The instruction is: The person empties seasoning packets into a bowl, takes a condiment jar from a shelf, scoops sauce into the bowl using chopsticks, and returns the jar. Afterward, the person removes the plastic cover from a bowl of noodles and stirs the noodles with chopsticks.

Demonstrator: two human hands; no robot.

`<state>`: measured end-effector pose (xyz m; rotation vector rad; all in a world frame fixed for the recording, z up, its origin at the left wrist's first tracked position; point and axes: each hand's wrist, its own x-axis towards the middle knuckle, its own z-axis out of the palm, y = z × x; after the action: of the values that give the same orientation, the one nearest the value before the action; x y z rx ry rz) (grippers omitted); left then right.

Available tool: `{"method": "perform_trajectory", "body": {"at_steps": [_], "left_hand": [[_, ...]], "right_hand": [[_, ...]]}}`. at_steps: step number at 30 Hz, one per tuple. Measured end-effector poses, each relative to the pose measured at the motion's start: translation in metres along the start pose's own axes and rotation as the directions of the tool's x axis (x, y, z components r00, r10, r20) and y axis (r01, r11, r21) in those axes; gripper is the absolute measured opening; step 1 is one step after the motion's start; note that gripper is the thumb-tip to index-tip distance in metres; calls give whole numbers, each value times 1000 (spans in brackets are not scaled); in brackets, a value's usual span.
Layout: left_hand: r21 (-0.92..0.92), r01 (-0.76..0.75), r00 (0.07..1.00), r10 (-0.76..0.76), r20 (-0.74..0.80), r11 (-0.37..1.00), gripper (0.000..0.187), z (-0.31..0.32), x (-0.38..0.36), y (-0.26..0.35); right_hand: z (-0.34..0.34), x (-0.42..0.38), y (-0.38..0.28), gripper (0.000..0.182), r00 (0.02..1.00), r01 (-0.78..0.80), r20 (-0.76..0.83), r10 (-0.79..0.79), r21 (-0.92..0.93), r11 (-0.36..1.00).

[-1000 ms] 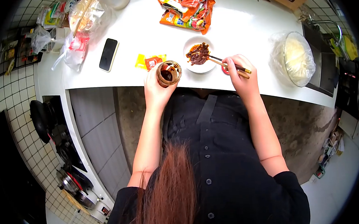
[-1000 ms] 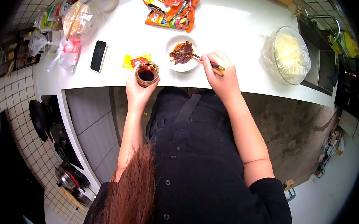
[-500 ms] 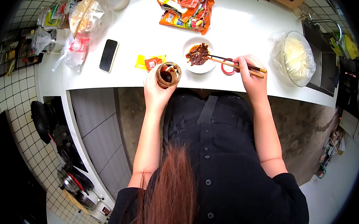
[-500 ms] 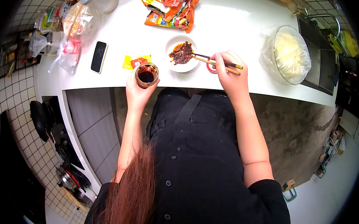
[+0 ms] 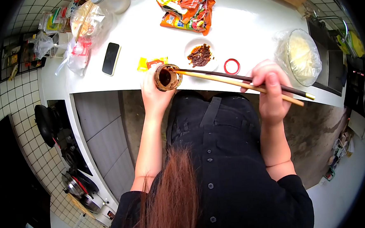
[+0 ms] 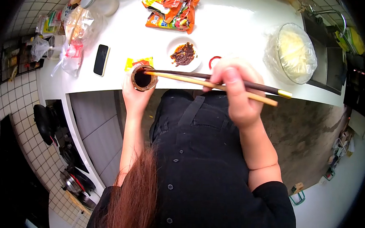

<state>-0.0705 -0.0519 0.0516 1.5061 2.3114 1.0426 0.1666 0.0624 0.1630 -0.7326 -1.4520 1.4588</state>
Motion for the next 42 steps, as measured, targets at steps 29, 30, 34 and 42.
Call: {"method": "perform_trajectory", "body": {"at_steps": [29,30,34,42], "left_hand": [[-19,-187,982,187,16,982,61,2,16,24],[-49,-166,986,167,17,985,61,4,15,21],[-60,-123,992,124,12,991,58,10,14,13],[-11,-93,995,93,27,996,55,18,17,-6]], "right_hand": [[38,-10,58,28,948,-311,-24,317,133,941],[35,-8,59,29,950,-304,-31,311,139,943],[20,-3,61,31,941,-330,-49,336,100,939],[-11,-3,63,33,920,-314,-178,350,201,928]]}}
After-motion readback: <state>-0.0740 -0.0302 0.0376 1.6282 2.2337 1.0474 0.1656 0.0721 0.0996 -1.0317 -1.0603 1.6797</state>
